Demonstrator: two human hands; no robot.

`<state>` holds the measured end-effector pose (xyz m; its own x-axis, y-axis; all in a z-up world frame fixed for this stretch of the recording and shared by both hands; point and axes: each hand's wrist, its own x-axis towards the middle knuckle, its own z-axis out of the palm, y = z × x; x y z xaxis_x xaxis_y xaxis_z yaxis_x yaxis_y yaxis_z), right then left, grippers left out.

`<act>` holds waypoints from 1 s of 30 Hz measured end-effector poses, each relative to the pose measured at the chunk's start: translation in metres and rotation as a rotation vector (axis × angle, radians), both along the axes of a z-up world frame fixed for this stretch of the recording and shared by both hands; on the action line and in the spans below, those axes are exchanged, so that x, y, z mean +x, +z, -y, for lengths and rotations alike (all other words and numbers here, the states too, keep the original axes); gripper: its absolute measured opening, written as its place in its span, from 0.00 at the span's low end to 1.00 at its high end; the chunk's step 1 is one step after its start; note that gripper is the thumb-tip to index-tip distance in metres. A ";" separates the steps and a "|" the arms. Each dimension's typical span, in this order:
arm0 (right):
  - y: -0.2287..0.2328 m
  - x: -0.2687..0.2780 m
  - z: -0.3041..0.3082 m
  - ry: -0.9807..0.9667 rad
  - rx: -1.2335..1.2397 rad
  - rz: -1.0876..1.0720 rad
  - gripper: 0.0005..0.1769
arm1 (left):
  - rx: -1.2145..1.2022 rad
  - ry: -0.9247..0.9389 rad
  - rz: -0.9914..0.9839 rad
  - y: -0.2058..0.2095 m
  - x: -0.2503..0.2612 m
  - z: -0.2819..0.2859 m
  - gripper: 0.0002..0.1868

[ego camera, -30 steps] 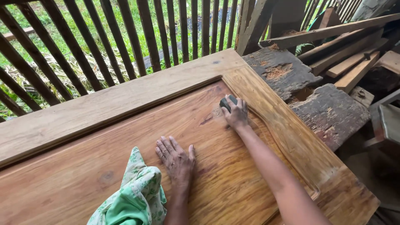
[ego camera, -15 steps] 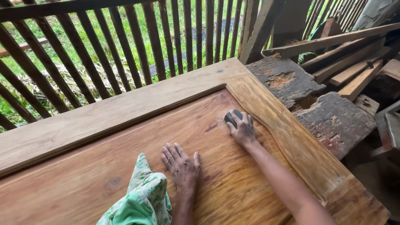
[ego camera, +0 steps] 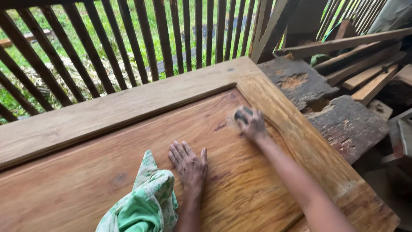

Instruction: Sanding the surface of a wooden door using sandpaper and wiping it with a cloth.

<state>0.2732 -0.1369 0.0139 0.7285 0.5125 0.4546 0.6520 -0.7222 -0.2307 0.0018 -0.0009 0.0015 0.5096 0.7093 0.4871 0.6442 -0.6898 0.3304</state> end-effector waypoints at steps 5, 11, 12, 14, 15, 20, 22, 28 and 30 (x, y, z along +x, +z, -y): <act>-0.025 0.017 -0.002 -0.069 0.009 -0.014 0.33 | -0.018 -0.036 0.025 0.001 -0.001 0.000 0.45; -0.013 -0.003 0.005 0.009 -0.016 -0.027 0.33 | -0.042 -0.020 0.016 0.000 -0.002 0.000 0.44; -0.013 0.012 0.001 0.016 -0.011 0.001 0.33 | -0.036 -0.026 0.020 0.001 0.000 0.000 0.44; -0.015 0.027 -0.009 -0.030 -0.001 -0.019 0.34 | -0.024 -0.037 0.007 -0.001 -0.004 -0.001 0.44; -0.013 0.037 -0.015 -0.071 0.007 -0.031 0.35 | -0.015 -0.043 0.001 0.000 -0.004 -0.002 0.44; -0.012 -0.002 0.002 -0.034 0.038 -0.053 0.36 | -0.018 -0.028 0.045 -0.001 0.001 -0.003 0.44; -0.009 -0.011 0.008 -0.037 0.016 -0.078 0.36 | -0.028 -0.030 0.038 -0.004 -0.001 -0.001 0.44; -0.003 0.005 -0.005 -0.111 0.009 -0.032 0.35 | 0.019 -0.034 0.047 -0.003 -0.003 -0.001 0.44; -0.003 -0.011 0.002 -0.106 0.034 -0.083 0.35 | -0.002 -0.021 0.019 0.000 -0.003 0.000 0.44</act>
<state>0.2619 -0.1389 0.0112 0.8136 0.4156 0.4066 0.5499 -0.7771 -0.3062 -0.0013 -0.0009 0.0012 0.5152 0.6992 0.4956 0.6232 -0.7026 0.3434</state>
